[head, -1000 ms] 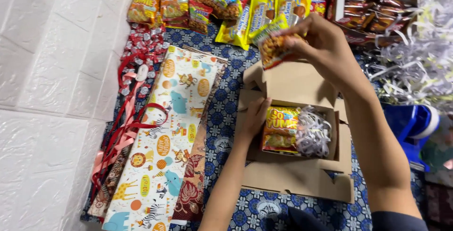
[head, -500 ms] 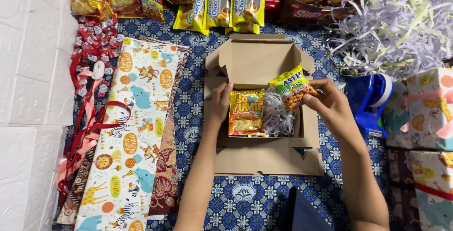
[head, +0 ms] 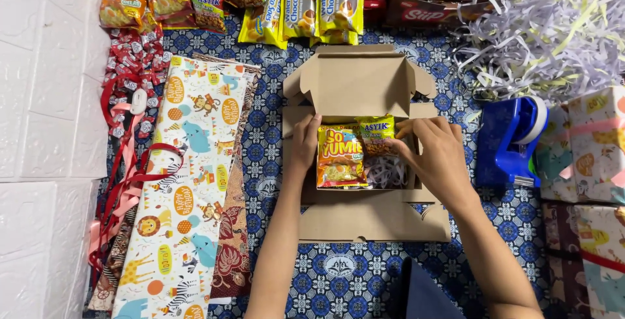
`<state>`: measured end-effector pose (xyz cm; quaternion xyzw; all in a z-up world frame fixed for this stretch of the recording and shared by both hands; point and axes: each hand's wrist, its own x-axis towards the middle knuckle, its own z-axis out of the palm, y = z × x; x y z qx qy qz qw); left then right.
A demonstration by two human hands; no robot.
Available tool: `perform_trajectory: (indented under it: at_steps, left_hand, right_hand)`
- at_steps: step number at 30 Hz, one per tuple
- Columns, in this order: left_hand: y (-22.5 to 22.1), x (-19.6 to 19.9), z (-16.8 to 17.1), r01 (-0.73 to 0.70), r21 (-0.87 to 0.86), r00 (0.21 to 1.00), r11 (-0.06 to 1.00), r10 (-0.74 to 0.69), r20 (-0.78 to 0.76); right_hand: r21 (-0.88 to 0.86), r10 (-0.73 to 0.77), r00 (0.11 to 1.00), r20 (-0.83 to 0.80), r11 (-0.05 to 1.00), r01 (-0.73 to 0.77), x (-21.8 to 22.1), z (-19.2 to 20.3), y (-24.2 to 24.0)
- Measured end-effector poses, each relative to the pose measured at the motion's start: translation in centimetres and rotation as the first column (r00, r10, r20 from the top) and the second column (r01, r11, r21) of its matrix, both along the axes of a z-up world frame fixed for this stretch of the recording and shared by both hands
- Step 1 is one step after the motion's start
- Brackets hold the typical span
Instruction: A person is seen filling a small cardboard box with various snack packets and then wrapping the box with decorative paper.
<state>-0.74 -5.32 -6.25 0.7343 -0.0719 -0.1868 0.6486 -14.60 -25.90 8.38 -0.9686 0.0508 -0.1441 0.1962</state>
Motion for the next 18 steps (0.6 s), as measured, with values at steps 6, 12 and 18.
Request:
perform_trajectory:
  at_steps: [6,12,18]
  left_hand:
    - [-0.2,0.1,0.7,-0.003,-0.037,0.998,0.999,0.005,0.068]
    - [-0.1,0.4,1.1,0.02,-0.089,0.993,0.996,-0.009,0.119]
    - [0.2,0.3,1.2,0.066,-0.145,0.986,0.987,-0.042,0.163]
  right_hand:
    - [0.277,0.026,0.991,-0.132,0.961,0.011,1.1,2.3,1.3]
    - [0.486,-0.063,0.996,0.063,0.874,0.024,-1.3,4.9,0.2]
    - [0.861,0.191,0.847,-0.496,0.233,0.452,-14.5,-0.1,1.9]
